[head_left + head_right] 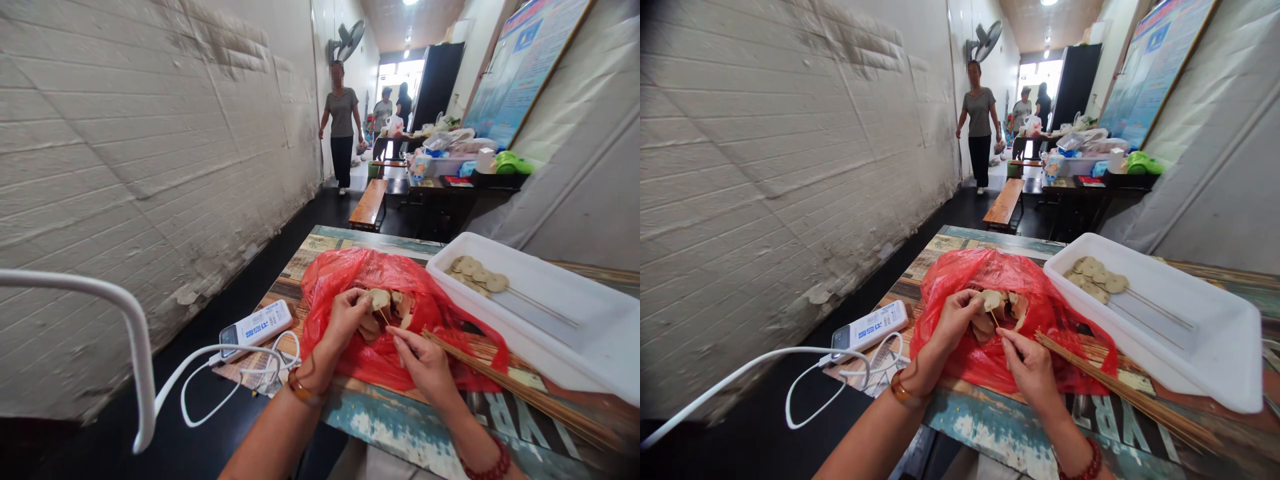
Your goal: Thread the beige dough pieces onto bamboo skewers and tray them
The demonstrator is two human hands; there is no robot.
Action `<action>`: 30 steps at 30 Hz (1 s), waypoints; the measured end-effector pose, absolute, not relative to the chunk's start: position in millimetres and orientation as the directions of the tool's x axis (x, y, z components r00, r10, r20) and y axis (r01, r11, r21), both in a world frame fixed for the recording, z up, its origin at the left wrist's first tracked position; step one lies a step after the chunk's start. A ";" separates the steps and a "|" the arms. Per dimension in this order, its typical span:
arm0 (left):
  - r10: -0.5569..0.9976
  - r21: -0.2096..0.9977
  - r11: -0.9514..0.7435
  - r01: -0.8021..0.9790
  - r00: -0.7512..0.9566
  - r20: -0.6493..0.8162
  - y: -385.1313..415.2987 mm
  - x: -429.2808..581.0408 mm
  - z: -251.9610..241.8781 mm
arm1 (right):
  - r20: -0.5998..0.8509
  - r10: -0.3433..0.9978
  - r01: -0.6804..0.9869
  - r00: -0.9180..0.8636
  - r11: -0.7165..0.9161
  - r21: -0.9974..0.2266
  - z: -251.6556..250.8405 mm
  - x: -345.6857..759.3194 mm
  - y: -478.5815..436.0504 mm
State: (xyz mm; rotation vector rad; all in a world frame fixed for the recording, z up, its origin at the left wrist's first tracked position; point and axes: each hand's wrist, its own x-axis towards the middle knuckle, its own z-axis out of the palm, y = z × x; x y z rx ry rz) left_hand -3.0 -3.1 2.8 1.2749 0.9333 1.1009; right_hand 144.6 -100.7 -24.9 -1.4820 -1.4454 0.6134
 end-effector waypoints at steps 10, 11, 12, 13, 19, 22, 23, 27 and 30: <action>0.968 0.991 -0.078 -0.109 0.231 0.101 -3.8 -3.6 -1.2 | 0.255 0.952 0.478 0.173 0.145 -0.866 -24.2 144.3 -100.9; 0.968 0.991 -0.079 -0.105 0.229 0.102 -3.8 -3.3 -1.5 | 0.252 0.952 0.479 0.172 0.143 -0.866 -23.8 144.3 -100.8; 0.969 0.992 -0.081 -0.100 0.226 0.102 -3.8 -3.0 -1.9 | 0.249 0.953 0.480 0.172 0.140 -0.866 -23.4 144.2 -100.7; 0.969 0.992 -0.082 -0.094 0.225 0.102 -3.7 -2.7 -2.2 | 0.249 0.953 0.481 0.174 0.139 -0.866 -23.1 144.1 -100.6; 0.965 0.991 -0.092 -0.101 0.237 0.114 -2.9 -1.6 -4.2 | 0.248 0.951 0.483 0.186 0.132 -0.866 -22.6 143.5 -100.5; 0.963 0.990 -0.094 -0.102 0.244 0.116 -2.6 -1.2 -5.3 | 0.248 0.952 0.478 0.182 0.134 -0.868 -22.9 143.3 -100.9; 0.963 0.991 -0.092 -0.100 0.246 0.114 -2.4 -1.1 -5.4 | 0.251 0.951 0.480 0.180 0.138 -0.866 -22.9 143.3 -101.1; 0.963 0.991 -0.064 -0.117 0.252 0.092 -2.6 -1.0 -4.9 | 0.261 0.950 0.484 0.170 0.151 -0.862 -22.6 143.5 -101.5; 0.963 0.991 -0.060 -0.117 0.256 0.089 -3.0 -1.4 -4.1 | 0.263 0.950 0.488 0.171 0.150 -0.860 -22.7 143.9 -101.2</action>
